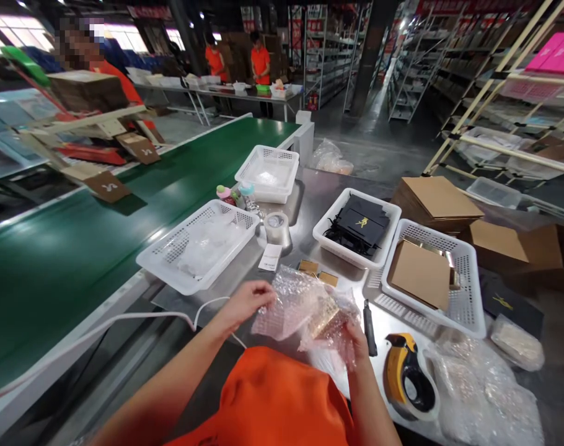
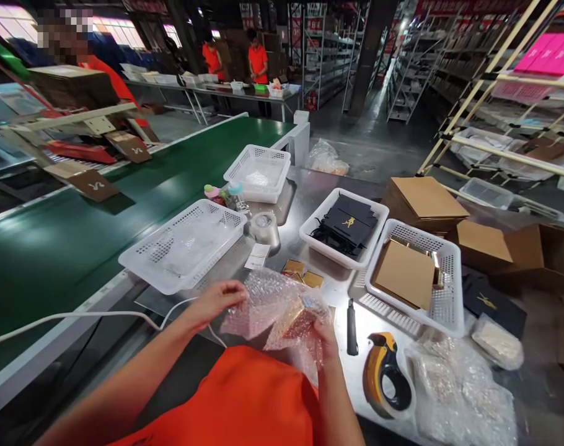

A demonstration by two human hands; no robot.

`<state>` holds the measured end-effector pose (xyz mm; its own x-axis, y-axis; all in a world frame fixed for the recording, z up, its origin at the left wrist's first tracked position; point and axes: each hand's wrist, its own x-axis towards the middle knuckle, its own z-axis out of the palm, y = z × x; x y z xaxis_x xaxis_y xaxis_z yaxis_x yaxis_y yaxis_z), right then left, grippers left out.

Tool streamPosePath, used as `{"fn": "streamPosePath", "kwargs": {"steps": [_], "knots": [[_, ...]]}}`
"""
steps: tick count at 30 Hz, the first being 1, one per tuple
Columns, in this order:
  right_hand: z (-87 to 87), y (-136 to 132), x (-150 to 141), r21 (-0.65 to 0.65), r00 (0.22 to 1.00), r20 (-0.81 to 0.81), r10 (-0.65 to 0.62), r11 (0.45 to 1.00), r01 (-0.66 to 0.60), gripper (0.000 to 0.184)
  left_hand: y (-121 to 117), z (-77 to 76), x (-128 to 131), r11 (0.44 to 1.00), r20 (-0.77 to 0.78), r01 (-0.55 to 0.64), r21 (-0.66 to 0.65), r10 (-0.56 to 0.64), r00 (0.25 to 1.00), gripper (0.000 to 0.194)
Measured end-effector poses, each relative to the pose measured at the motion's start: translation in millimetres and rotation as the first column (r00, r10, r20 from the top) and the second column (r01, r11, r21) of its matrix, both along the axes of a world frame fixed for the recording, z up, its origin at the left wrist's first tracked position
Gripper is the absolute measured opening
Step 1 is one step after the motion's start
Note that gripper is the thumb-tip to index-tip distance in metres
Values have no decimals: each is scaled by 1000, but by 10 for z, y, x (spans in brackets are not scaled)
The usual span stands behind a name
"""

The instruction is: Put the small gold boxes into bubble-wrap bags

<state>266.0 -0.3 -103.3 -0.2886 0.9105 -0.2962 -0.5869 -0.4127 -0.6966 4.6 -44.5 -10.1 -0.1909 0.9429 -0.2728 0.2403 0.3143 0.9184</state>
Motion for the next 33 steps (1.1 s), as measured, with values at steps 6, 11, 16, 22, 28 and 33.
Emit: {"fn": "streamPosePath", "kwargs": {"steps": [6,11,16,22,28,33], "knots": [[261,29,31,-78,995,-32,-96,993,93,35,-9,172,-161,836,-622,-121,535,487,613,25],[498,-249,-126,-71,987,-96,130,988,-137,37,77,40,387,952,-381,81,296,40,924,28],[527,-416,-322,-40,942,-168,292,952,-303,47,57,-26,749,981,63,99,167,-111,992,15],[459,-398,-349,-101,969,-178,174,976,-193,36,13,-55,763,986,79,93,141,-104,991,15],[474,-351,-290,9,979,-134,153,988,-153,38,69,-306,671,995,230,24,100,-46,972,27],[488,-324,-276,40,980,-80,184,983,-181,44,70,-376,594,993,112,50,108,-63,992,17]]}}
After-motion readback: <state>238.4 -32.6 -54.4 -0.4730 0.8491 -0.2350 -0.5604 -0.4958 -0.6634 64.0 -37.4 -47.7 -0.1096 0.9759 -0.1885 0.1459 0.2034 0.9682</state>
